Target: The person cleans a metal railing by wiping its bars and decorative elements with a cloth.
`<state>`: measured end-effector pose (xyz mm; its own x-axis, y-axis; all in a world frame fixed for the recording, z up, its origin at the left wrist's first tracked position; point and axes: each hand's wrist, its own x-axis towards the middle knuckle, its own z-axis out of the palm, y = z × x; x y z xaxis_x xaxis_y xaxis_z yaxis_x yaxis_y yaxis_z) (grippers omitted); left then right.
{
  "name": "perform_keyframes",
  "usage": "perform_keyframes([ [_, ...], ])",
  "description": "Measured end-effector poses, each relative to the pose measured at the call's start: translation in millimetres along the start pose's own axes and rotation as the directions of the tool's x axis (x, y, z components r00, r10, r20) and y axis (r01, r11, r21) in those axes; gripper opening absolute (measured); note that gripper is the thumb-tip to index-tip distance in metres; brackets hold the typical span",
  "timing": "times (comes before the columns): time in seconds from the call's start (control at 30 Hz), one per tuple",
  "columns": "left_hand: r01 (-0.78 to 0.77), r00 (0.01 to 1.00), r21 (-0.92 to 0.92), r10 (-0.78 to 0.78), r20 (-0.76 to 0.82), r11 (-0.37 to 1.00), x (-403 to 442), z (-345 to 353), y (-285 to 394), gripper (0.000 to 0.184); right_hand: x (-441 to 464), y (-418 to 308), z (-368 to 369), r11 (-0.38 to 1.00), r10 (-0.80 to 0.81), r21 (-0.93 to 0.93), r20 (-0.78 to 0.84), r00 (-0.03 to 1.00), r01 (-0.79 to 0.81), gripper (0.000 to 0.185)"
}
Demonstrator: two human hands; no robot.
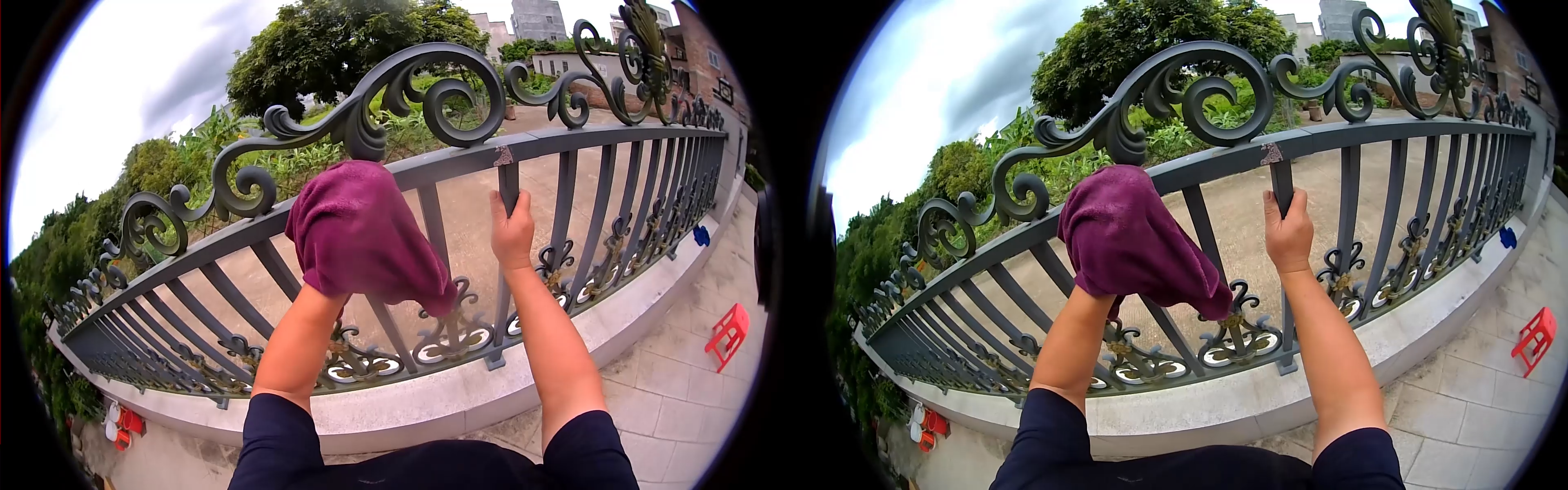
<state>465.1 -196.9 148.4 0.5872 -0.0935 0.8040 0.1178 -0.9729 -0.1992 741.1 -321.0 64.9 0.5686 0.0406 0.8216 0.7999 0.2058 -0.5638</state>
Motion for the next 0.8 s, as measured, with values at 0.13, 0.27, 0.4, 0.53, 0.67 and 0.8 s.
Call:
perform_keyframes([
  [0.13, 0.102, 0.995, 0.059, -0.103, 0.008, 0.993, 6.5, 1.2, 3.2, 0.060, -0.1, 0.7, 0.2, 1.000, 0.016, 0.017, 0.002, 1.000, -0.016, 0.038],
  [0.27, 0.135, 0.987, -0.025, -0.132, 0.089, 0.991, 24.7, -0.7, 33.2, 0.066, 0.0, 0.5, -0.5, 0.999, 0.020, 0.047, 0.012, 1.000, -0.020, 0.038],
  [0.4, 0.299, 0.954, -0.446, -0.277, 0.116, 0.844, 41.4, 32.7, 46.5, 0.065, 0.9, 0.3, -0.3, 0.998, 0.053, 0.030, 0.027, 0.998, -0.053, 0.038],
  [0.53, 0.197, 0.980, 0.027, -0.197, 0.010, 0.980, 88.9, 43.3, 52.7, 0.050, -1.6, -0.3, -1.0, 0.996, 0.077, 0.051, 0.044, 0.996, -0.079, 0.034],
  [0.67, 0.110, 0.783, 0.376, -0.313, 0.538, 0.920, 147.0, -4.6, 103.8, 0.039, -0.1, 0.2, 0.5, 0.995, 0.081, 0.052, 0.038, 0.996, -0.083, 0.033],
  [0.8, 0.234, 0.905, 0.162, -0.275, 0.324, 0.959, 118.9, 17.7, 81.3, 0.045, 0.2, 2.9, 0.1, 0.999, 0.034, -0.019, 0.016, 0.999, -0.034, 0.037],
])
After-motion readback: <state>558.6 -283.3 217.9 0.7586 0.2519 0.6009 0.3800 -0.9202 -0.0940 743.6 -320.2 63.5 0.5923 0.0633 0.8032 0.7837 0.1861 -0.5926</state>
